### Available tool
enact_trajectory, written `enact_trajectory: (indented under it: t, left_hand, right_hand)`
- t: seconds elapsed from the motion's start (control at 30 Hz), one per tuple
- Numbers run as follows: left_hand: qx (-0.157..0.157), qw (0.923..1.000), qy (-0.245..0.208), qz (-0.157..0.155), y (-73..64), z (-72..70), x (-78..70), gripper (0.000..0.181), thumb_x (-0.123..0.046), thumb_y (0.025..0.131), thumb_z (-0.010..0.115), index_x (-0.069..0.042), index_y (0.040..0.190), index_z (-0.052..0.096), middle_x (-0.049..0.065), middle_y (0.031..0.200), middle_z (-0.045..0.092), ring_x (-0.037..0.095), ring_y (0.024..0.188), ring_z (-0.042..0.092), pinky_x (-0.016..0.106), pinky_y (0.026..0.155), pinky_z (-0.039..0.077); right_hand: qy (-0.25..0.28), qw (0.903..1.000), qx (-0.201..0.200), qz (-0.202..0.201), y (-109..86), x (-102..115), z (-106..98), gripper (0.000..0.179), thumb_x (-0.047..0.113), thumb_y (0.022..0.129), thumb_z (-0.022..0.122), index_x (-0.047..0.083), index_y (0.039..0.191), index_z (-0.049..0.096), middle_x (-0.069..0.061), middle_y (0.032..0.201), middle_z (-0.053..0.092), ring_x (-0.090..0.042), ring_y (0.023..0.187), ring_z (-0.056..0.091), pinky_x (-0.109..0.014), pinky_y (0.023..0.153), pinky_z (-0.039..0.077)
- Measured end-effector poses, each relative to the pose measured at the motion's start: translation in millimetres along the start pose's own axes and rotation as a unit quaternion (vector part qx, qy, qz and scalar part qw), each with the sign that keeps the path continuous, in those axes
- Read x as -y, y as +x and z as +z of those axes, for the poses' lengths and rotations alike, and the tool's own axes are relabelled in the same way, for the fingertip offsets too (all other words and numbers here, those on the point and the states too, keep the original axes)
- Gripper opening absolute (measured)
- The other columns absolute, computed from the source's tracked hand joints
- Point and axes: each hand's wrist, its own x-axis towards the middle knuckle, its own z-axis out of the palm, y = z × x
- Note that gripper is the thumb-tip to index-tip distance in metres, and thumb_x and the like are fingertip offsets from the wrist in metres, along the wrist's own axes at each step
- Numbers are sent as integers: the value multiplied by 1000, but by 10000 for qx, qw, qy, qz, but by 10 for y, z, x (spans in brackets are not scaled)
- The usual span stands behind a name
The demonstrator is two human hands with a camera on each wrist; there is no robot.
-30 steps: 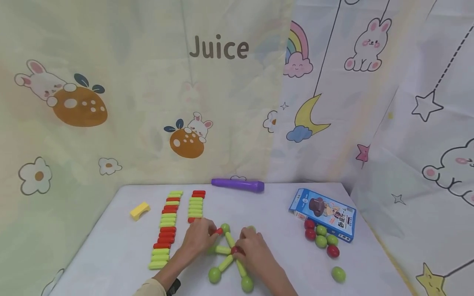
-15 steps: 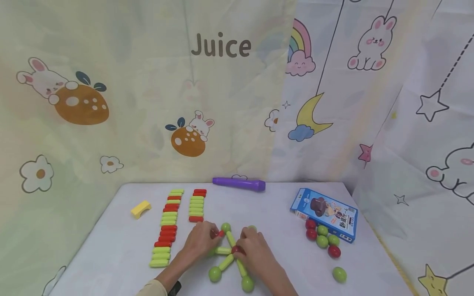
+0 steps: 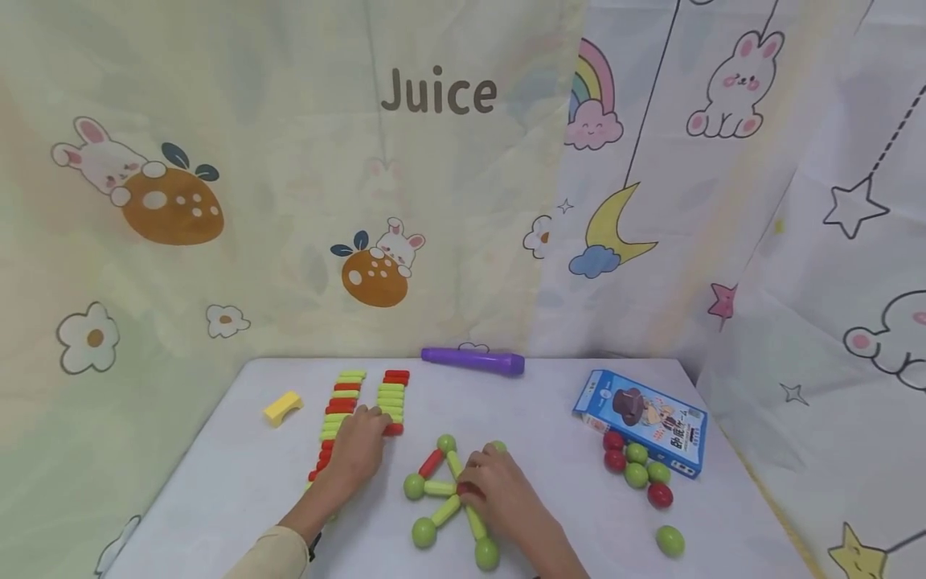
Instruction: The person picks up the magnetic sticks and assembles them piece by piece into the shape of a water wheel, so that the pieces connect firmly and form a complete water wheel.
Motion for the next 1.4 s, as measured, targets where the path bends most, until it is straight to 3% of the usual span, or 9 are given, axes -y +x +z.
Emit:
enact_trajectory:
  t: [0.1, 0.23, 0.37, 0.43, 0.5, 0.6, 1.0, 1.23, 1.4]
  left_hand:
    - [113, 9996, 262, 92, 8, 44, -14, 36, -18, 77, 99, -5, 105, 81, 11, 100, 71, 25, 95, 62, 44, 87, 61]
    - [323, 9988, 360, -55, -30, 66, -50, 35, -21, 76, 100, -2, 95, 78, 10, 88, 64, 24, 86, 60, 39, 79, 59]
    - [614, 9939, -682, -614, -142, -18, -126, 33, -19, 80, 97, -2, 85, 69, 5, 70, 57, 19, 68, 56, 31, 63, 53]
    - [807, 9811, -1565, -803, -205, -86, -183, 27, -16, 83, 92, -3, 83, 68, 3, 65, 55, 17, 59, 54, 28, 56, 49]
    - [999, 9624, -2375, -857, -254, -145, -241, 23, -13, 86, 89, -2, 80, 70, 2, 61, 57, 16, 54, 54, 27, 52, 46]
    - [1302, 9400, -3031, -865, -288, -194, -306, 18, -12, 89, 86, -2, 81, 73, 1, 64, 60, 15, 56, 54, 27, 52, 45]
    - [1801, 9173, -3297, -1323, -319, -155, -385, 18, -18, 91, 87, -3, 86, 78, 3, 73, 65, 18, 66, 58, 30, 58, 47]
    - [1612, 9155, -3394, -1435, -342, -92, -414, 21, -20, 90, 88, -5, 91, 73, 3, 74, 63, 18, 65, 59, 30, 58, 47]
    - [1541, 9082, -3708, -1178, -367, -23, -413, 22, -16, 91, 87, -6, 99, 69, 1, 76, 66, 17, 68, 62, 31, 59, 50]
  right_hand:
    - [22, 10000, -54, 41, 6, -12, 22, 13, 21, 92, 87, 18, 105, 85, 11, 98, 73, -5, 91, 51, -26, 78, 51]
    - [-118, 9996, -231, 138, 19, -23, 55, 13, 23, 90, 89, 17, 101, 85, 12, 94, 73, -4, 88, 51, -26, 76, 50]
    - [-267, 9984, -385, 328, 31, -20, 69, 15, 24, 88, 91, 15, 98, 85, 13, 84, 68, -3, 80, 47, -24, 71, 46]
    - [-342, 9975, -383, 494, 34, -13, 66, 16, 25, 87, 91, 14, 97, 85, 15, 80, 63, -4, 77, 44, -24, 69, 42]
    - [-402, 9962, -361, 678, 35, -2, 58, 17, 26, 87, 91, 15, 97, 85, 16, 79, 59, -4, 76, 43, -24, 68, 40]
    - [-462, 9948, -366, 829, 44, 13, 50, 17, 26, 86, 91, 15, 97, 84, 16, 79, 57, -5, 76, 42, -24, 67, 40]
    - [-467, 9941, -367, 911, 52, 38, 56, 17, 27, 88, 90, 15, 99, 84, 15, 80, 56, -6, 77, 42, -25, 68, 39]
    - [-411, 9951, -359, 830, 43, 58, 37, 17, 24, 88, 90, 14, 99, 83, 13, 81, 58, -6, 78, 43, -26, 67, 40]
    - [-339, 9954, -212, 870, 29, 57, 28, 18, 23, 89, 89, 12, 102, 83, 11, 83, 59, -6, 78, 44, -25, 68, 41]
